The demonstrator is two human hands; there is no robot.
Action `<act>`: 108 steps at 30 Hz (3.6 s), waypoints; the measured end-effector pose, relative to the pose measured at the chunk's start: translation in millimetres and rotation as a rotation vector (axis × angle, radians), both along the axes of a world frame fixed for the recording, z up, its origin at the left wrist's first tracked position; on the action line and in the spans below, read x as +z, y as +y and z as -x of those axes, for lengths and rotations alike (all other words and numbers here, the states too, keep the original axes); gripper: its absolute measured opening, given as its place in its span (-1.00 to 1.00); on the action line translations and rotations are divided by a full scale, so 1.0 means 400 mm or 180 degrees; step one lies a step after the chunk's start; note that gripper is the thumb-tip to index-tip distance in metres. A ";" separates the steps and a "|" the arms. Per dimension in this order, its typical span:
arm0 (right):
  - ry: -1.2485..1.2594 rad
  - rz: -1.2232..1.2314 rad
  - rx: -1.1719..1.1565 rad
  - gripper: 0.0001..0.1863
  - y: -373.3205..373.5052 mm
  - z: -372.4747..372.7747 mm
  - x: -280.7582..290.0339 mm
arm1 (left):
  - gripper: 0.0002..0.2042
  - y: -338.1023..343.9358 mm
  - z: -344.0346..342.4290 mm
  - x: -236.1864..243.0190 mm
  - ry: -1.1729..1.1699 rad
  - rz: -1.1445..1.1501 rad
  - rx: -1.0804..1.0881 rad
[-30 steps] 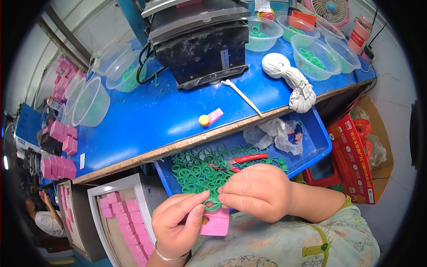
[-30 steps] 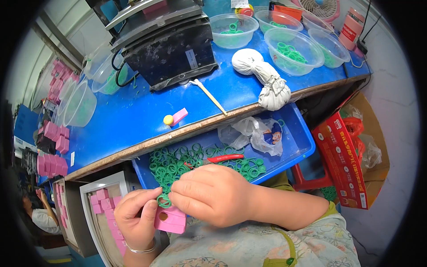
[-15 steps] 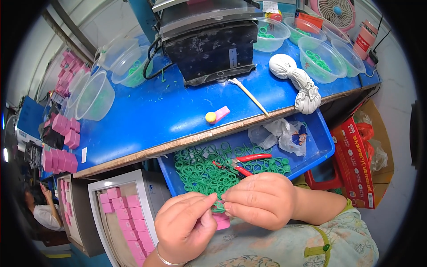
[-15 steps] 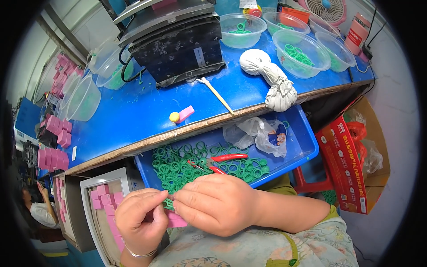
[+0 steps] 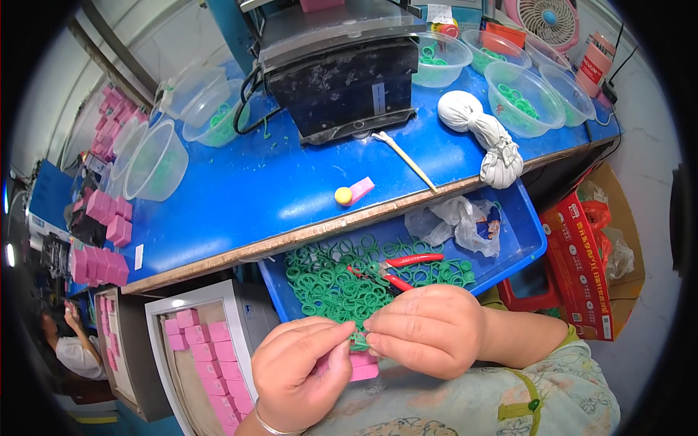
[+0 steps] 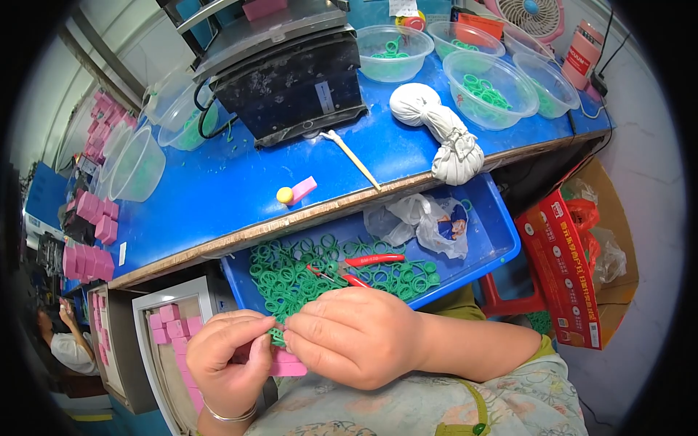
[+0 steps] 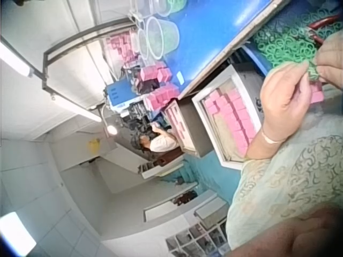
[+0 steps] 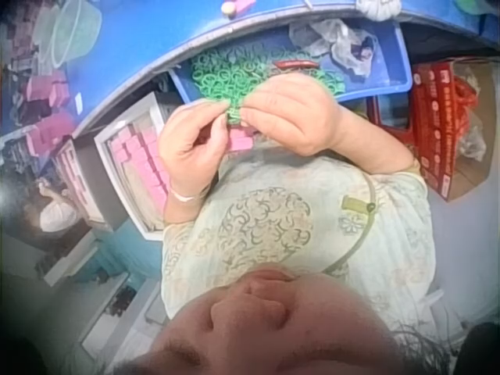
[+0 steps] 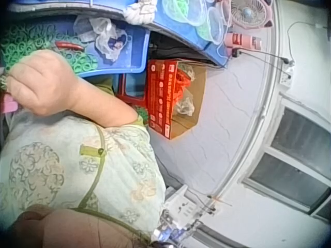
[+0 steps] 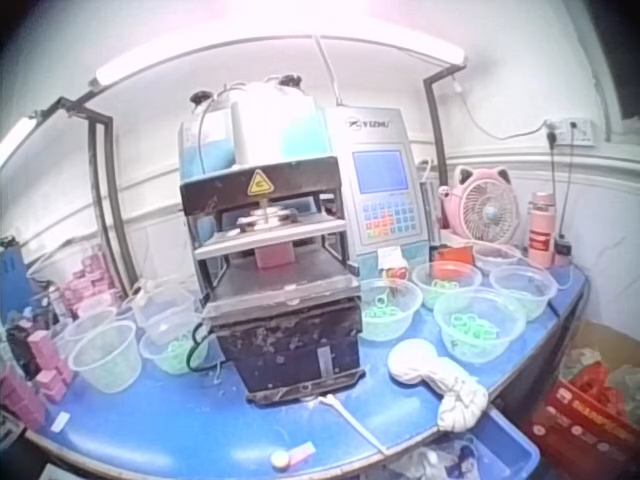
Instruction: Using a wax injector and silicone molds to produce wax patterns for jewelry casting.
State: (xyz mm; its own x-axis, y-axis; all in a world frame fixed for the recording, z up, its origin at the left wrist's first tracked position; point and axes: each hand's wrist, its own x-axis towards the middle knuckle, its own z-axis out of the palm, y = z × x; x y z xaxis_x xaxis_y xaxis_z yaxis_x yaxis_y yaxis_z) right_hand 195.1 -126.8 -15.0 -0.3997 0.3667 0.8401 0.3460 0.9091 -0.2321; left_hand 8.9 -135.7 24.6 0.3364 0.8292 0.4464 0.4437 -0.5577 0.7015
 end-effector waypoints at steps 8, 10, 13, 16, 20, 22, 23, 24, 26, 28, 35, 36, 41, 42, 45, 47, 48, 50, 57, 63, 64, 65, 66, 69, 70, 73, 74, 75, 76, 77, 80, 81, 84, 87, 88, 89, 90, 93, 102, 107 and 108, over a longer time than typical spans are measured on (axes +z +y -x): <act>0.0605 0.1271 0.0120 -0.85 -0.010 -0.006 0.018 | -0.68 0.003 0.000 0.011 -0.0919 0.0801 -0.0224; 0.0899 0.1798 0.0167 -0.90 -0.015 -0.004 0.019 | -0.62 0.013 0.012 0.000 -0.0722 0.0670 -0.0467; 0.0980 0.2058 0.0264 -0.91 -0.017 -0.001 0.016 | -0.56 0.013 0.016 -0.007 -0.0418 0.0439 -0.0666; 0.0974 0.2162 0.0358 -0.93 -0.021 0.000 0.015 | -0.56 0.006 0.020 -0.012 -0.0330 0.0459 -0.0553; 0.0977 0.2445 0.0424 -0.93 -0.028 0.001 0.013 | -0.54 0.002 0.021 -0.017 -0.0444 0.0638 -0.0421; 0.0983 0.2467 0.0512 -0.94 -0.029 0.002 0.009 | -0.53 0.008 0.025 -0.030 -0.0488 0.0580 -0.0464; 0.0985 0.2472 0.0509 -0.94 -0.029 0.003 0.008 | -0.52 0.010 0.026 -0.036 -0.0532 0.0516 -0.0505; 0.0997 0.2450 0.0504 -0.94 -0.030 0.004 0.007 | -0.52 0.010 0.026 -0.038 -0.0531 0.0520 -0.0503; 0.1010 0.2432 0.0499 -0.94 -0.030 0.005 0.006 | -0.54 0.009 0.026 -0.041 -0.0633 0.0592 -0.0517; 0.0989 0.2385 0.0452 -0.93 -0.030 0.005 0.005 | -0.55 0.005 0.023 -0.035 -0.0606 0.0634 -0.0469; 0.1010 0.2393 0.0446 -0.94 -0.030 0.006 0.003 | -0.56 0.002 0.026 -0.038 -0.0547 0.0683 -0.0478; 0.1028 0.2399 0.0443 -0.94 -0.030 0.006 0.002 | -0.56 0.001 0.026 -0.038 -0.0547 0.0683 -0.0483; 0.1029 0.2344 0.0437 -0.94 -0.030 0.006 0.001 | -0.55 -0.003 0.027 -0.039 -0.0524 0.0672 -0.0441; 0.1034 0.2332 0.0443 -0.94 -0.030 0.007 0.001 | -0.55 -0.003 0.028 -0.040 -0.0524 0.0671 -0.0442; 0.1028 0.2323 0.0454 -0.94 -0.030 0.007 0.000 | -0.53 -0.004 0.028 -0.039 -0.0440 0.0630 -0.0412; 0.1019 0.2326 0.0457 -0.94 -0.030 0.006 -0.001 | -0.53 -0.003 0.027 -0.038 -0.0420 0.0594 -0.0390; 0.1013 0.2345 0.0471 -0.93 -0.031 0.006 -0.001 | -0.53 -0.003 0.027 -0.038 -0.0419 0.0592 -0.0392; 0.1009 0.2360 0.0482 -0.93 -0.033 0.005 0.001 | -0.54 -0.004 0.026 -0.040 -0.0430 0.0591 -0.0393; 0.0969 0.2310 0.0510 -0.93 -0.031 0.004 0.003 | -0.55 -0.003 0.028 -0.044 -0.0483 0.0619 -0.0384; 0.0991 0.2299 0.0499 -0.93 -0.032 0.004 0.000 | -0.55 0.000 0.025 -0.042 -0.0486 0.0598 -0.0440; 0.1002 0.2300 0.0498 -0.92 -0.032 0.004 -0.002 | -0.55 0.001 0.025 -0.042 -0.0476 0.0577 -0.0451; 0.1004 0.2300 0.0496 -0.92 -0.033 0.004 -0.002 | -0.56 0.001 0.024 -0.042 -0.0466 0.0556 -0.0462; 0.1013 0.2330 0.0499 -0.92 -0.033 0.005 -0.002 | -0.56 0.002 0.024 -0.043 -0.0465 0.0556 -0.0462; 0.0977 0.2509 0.0542 -0.92 -0.031 0.001 0.011 | -0.55 0.002 0.021 -0.046 -0.0522 0.0445 -0.0512; 0.0931 0.2657 0.0582 -0.92 -0.030 0.000 0.016 | -0.54 0.001 0.021 -0.045 -0.0504 0.0493 -0.0532; 0.0897 0.2238 0.0608 -0.90 -0.021 -0.001 -0.005 | -0.54 0.000 0.018 -0.037 -0.0360 0.0486 -0.0495; 0.0899 0.2238 0.0607 -0.90 -0.023 0.000 -0.004 | -0.54 0.000 0.017 -0.035 -0.0236 0.0431 -0.0437; 0.0897 0.2063 0.0436 -0.90 -0.026 0.001 -0.002 | -0.54 -0.001 0.017 -0.036 -0.0236 0.0431 -0.0435; 0.0894 0.1888 0.0265 -0.89 -0.029 0.002 0.000 | -0.57 -0.003 0.016 -0.036 -0.0331 0.0478 -0.0426; 0.0894 0.1887 0.0268 -0.89 -0.031 0.002 0.002 | -0.59 -0.005 0.016 -0.037 -0.0426 0.0524 -0.0416; 0.0451 0.1226 -0.0062 -0.82 -0.032 -0.001 0.000 | -0.65 0.003 0.019 -0.031 -0.0566 0.0694 -0.0575; 0.0451 0.1227 -0.0058 -0.82 -0.034 0.000 0.000 | -0.65 0.000 0.018 -0.028 -0.0566 0.0694 -0.0571; 0.0380 0.0919 -0.0206 -0.80 -0.039 0.000 0.002 | -0.70 -0.012 0.012 -0.022 -0.0431 0.0734 -0.0275; 0.0091 0.0559 -0.0297 -0.76 -0.039 -0.003 -0.003 | -0.72 -0.016 0.012 -0.020 -0.0309 0.0718 -0.0096; 0.0059 0.0405 -0.0341 -0.74 -0.038 -0.001 -0.007 | -0.75 -0.014 0.009 -0.019 -0.0196 0.0558 -0.0073; 0.0028 0.0251 -0.0384 -0.72 -0.038 0.000 -0.009 | -0.78 -0.012 0.008 -0.018 -0.0083 0.0397 -0.0048; 0.0028 0.0253 -0.0381 -0.72 -0.036 -0.001 -0.009 | -0.78 -0.008 0.006 -0.016 -0.0083 0.0399 -0.0045; -0.0110 0.0018 -0.0465 -0.73 -0.034 -0.002 -0.006 | -0.76 -0.002 0.002 -0.010 0.0145 0.0041 -0.0099; -0.0093 -0.0160 -0.0479 -0.76 -0.033 0.004 -0.006 | -0.76 -0.002 -0.009 -0.022 0.0433 -0.0692 -0.0028; -0.0029 -0.0173 -0.0502 -0.76 -0.035 0.003 -0.002 | -0.74 -0.025 -0.018 -0.005 0.0084 0.0040 0.0221; -0.0031 -0.0171 -0.0509 -0.76 -0.035 0.001 -0.002 | -0.74 -0.020 -0.015 -0.008 0.0083 0.0042 0.0215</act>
State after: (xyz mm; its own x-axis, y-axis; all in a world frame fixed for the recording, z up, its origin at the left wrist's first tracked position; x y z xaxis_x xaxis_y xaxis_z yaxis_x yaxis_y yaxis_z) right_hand 194.6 -140.9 -15.8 -0.3481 0.3810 0.8566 0.4892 0.8532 -0.1807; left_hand 14.8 -143.5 21.4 0.2909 0.8562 0.4270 0.4982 -0.5166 0.6964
